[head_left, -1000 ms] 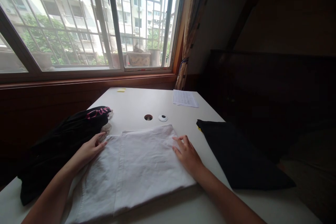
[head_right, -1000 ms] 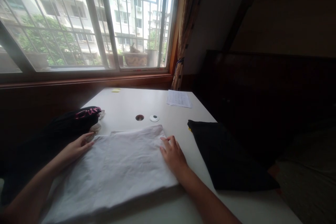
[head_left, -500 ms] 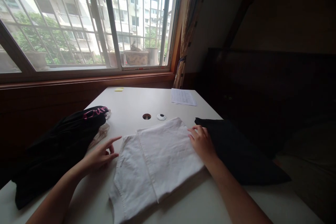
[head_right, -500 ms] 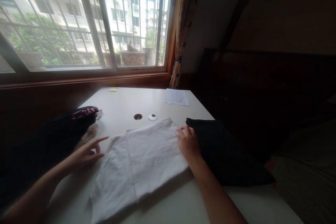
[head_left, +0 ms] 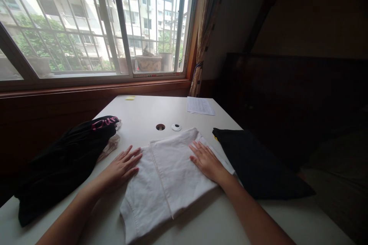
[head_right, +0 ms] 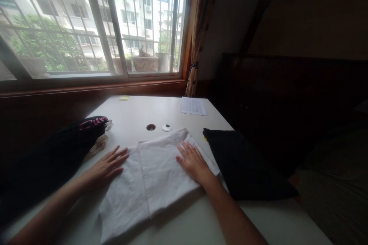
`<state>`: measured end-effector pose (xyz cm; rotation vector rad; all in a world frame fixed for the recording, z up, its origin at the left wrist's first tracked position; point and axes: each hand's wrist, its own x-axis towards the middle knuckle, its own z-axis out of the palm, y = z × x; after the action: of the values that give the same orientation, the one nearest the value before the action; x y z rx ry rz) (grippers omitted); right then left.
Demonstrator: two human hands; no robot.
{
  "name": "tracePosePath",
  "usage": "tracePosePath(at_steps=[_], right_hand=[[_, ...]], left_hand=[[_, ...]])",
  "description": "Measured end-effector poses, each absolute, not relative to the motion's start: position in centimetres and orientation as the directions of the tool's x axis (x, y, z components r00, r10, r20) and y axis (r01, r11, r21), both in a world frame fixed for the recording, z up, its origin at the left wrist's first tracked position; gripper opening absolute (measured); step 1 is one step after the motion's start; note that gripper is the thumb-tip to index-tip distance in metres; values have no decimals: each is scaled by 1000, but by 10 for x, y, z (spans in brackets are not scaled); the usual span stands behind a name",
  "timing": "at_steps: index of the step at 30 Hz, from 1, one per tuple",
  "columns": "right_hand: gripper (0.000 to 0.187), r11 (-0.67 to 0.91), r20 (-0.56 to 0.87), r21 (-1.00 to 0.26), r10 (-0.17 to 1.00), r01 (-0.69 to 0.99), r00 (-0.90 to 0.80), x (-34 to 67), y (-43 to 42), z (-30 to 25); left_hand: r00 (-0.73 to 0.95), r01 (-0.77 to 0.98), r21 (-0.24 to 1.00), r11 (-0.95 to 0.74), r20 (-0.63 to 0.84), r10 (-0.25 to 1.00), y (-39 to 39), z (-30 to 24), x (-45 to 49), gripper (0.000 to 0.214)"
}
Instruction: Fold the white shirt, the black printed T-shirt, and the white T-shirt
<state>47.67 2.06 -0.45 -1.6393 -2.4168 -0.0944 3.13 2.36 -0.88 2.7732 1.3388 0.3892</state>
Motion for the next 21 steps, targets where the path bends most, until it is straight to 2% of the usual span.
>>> tracePosePath(at_steps=[5, 12, 16, 21], right_hand=[[58, 380, 204, -81, 911, 922, -358, 473, 15, -1], [54, 470, 146, -110, 879, 876, -453, 457, 0, 15], [51, 604, 163, -165, 796, 780, -583, 438, -13, 26], [54, 790, 219, -221, 612, 572, -760, 411, -29, 23]], left_hand=[[587, 780, 132, -612, 183, 789, 23, -13, 28, 58], [588, 746, 171, -644, 286, 757, 27, -10, 27, 50], [519, 751, 239, -616, 363, 774, 26, -3, 34, 45], [386, 747, 383, -544, 417, 823, 27, 9, 44, 37]])
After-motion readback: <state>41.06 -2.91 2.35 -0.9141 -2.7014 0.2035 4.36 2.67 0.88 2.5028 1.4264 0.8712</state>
